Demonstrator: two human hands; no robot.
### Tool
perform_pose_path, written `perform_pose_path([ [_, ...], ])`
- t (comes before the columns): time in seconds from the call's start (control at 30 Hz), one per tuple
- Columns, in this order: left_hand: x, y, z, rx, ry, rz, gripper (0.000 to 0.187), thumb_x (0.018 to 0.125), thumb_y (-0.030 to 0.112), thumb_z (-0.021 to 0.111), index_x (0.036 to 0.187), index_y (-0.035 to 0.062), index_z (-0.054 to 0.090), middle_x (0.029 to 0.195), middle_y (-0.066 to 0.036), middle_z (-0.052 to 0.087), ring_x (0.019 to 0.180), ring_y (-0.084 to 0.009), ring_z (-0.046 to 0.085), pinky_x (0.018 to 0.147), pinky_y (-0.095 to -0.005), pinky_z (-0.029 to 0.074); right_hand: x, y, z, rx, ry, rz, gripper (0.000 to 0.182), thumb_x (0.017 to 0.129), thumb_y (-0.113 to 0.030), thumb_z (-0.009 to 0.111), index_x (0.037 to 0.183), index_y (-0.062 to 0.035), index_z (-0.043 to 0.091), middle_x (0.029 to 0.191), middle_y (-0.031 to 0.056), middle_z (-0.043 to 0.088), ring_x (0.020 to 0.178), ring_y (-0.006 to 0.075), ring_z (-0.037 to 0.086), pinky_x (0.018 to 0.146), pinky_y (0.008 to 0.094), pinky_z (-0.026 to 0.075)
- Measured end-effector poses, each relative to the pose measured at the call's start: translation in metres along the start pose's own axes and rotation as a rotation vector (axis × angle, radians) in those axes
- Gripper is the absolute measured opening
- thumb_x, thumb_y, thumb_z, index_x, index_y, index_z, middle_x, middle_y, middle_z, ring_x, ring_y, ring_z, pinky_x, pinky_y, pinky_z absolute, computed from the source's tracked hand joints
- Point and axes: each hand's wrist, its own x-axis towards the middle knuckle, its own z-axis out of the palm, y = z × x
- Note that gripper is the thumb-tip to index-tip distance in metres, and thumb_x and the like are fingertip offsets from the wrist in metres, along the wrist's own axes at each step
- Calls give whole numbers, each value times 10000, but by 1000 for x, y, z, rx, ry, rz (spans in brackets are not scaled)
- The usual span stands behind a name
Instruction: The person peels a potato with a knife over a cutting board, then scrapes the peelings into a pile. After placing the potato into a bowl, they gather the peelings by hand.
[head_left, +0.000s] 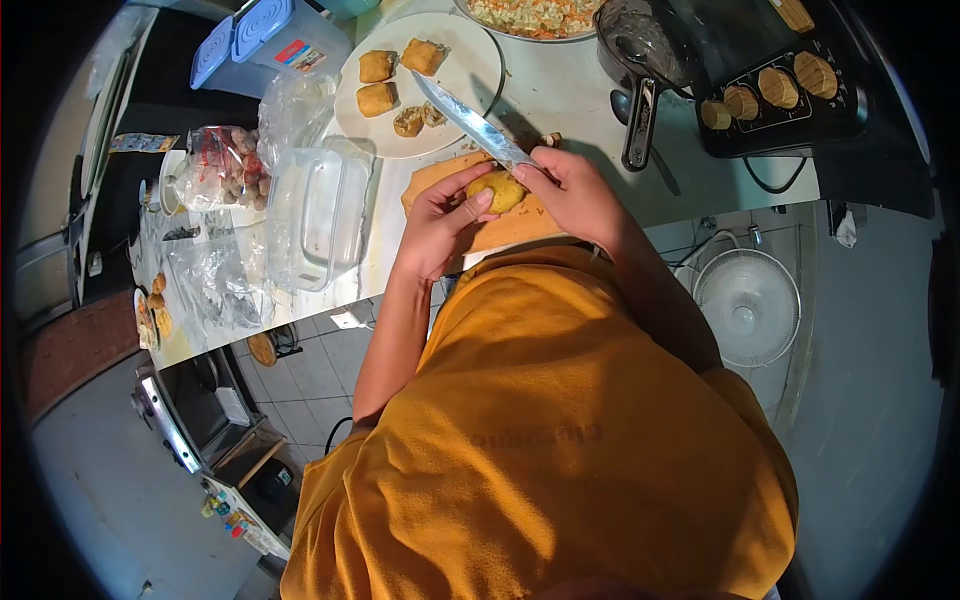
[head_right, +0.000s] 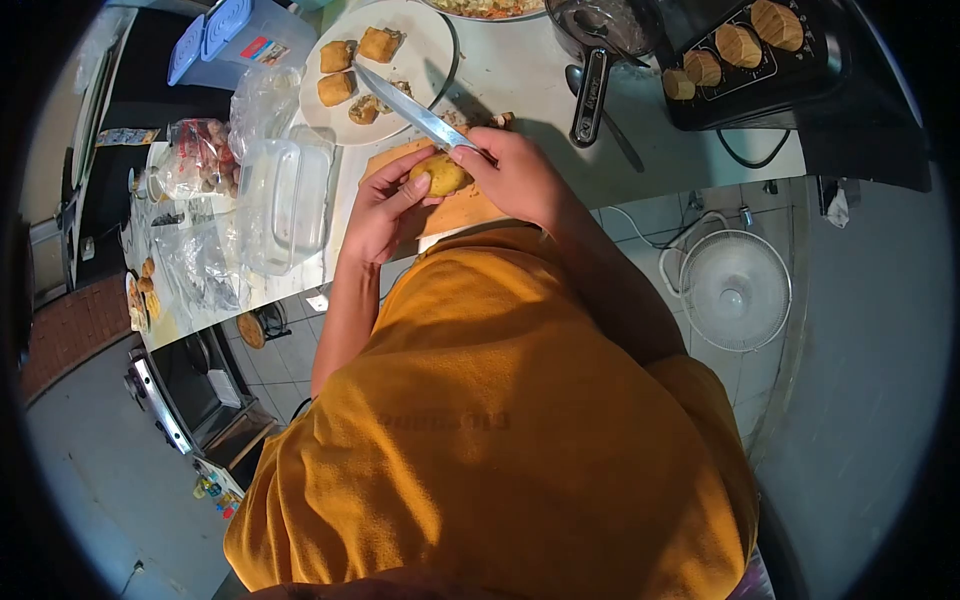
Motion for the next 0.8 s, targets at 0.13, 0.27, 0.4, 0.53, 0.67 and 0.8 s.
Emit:
perform_pose_path([
  [0.13,-1,3,-1,-22,4,18,417,900,94,647,1281,-32,535,1110,-101,627,942,-145,607,818,-280,538,-3,-9,0,84,3,-31,263,958,-203,573,800,4,546,648,-37,401,630,46,344,544,242,327],
  [0.27,-2,2,-1,53,2,11,428,895,103,656,1283,-32,535,1115,-103,627,940,-145,607,815,-282,537,-3,-6,3,-37,2,-2,273,953,-202,580,786,10,539,635,-36,392,622,49,336,537,245,316],
  [0.4,-3,4,-2,19,20,25,436,891,108,663,1283,-33,534,1121,-107,625,943,-149,608,818,-280,535,-7,-13,-1,-33,-33,-37,269,949,-194,583,782,10,534,624,-35,376,609,52,327,522,253,305],
  [0.53,-6,2,-2,53,-11,14,429,890,108,664,1277,-30,541,1137,-109,623,954,-153,612,817,-278,534,-6,-8,1,-70,-3,-55,266,947,-193,587,780,7,533,617,-32,363,602,54,319,516,257,299],
  [0.67,-10,3,-4,30,-18,12,434,896,101,655,1290,-27,527,1157,-114,619,985,-159,610,831,-282,527,-11,-15,-2,-14,-36,-26,266,946,-192,587,777,6,531,613,-30,355,601,53,315,510,259,288],
  [0.8,-11,0,-8,20,-30,-11,440,895,91,651,1296,-27,516,1157,-119,618,1003,-166,606,843,-283,521,-9,-8,2,-55,-32,-28,269,940,-190,591,774,11,522,611,-30,348,601,53,314,505,262,280],
])
